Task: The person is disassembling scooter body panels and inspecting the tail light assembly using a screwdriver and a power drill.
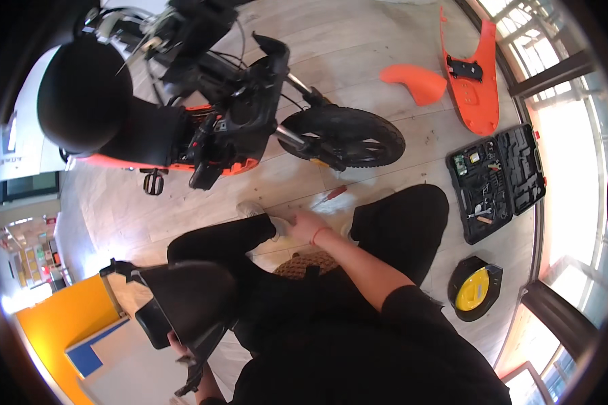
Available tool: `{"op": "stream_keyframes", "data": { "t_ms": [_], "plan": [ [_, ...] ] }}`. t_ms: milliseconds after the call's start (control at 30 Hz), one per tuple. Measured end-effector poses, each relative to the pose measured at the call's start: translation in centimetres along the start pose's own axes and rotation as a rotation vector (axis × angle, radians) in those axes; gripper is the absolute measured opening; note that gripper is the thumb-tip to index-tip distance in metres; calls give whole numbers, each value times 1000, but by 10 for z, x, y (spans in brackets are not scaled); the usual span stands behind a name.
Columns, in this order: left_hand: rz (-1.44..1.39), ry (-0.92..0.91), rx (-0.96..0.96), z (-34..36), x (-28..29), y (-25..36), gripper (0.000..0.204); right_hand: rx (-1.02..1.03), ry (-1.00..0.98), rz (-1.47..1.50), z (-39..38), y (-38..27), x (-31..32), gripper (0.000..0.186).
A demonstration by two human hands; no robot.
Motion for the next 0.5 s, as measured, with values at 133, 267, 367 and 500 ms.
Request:
{"op": "stream_keyframes", "data": {
  "t_ms": [133,267,367,500],
  "plan": [
    [261,18,-145,8,8,12,26,-522,-68,-207,84,98,15,39],
    [603,24,-289,26,11,18,24,-658,67,-171,127,170,13,48],
    [838,12,-355,39,12,22,23,-628,154,-125,143,206,16,43],
    [1074,-8,-406,55,17,27,21,-632,130,174,167,226,12,55]
  ]
}}
Point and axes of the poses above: each hand's wrist, its own z-axis towards the middle knuckle, its own x-axis out of the back of the hand, y = z × x, the point moved 1 cm from there along z, towards the middle knuckle, and after that the axes turned 12 degrees about -x, right-handed, at the moved point
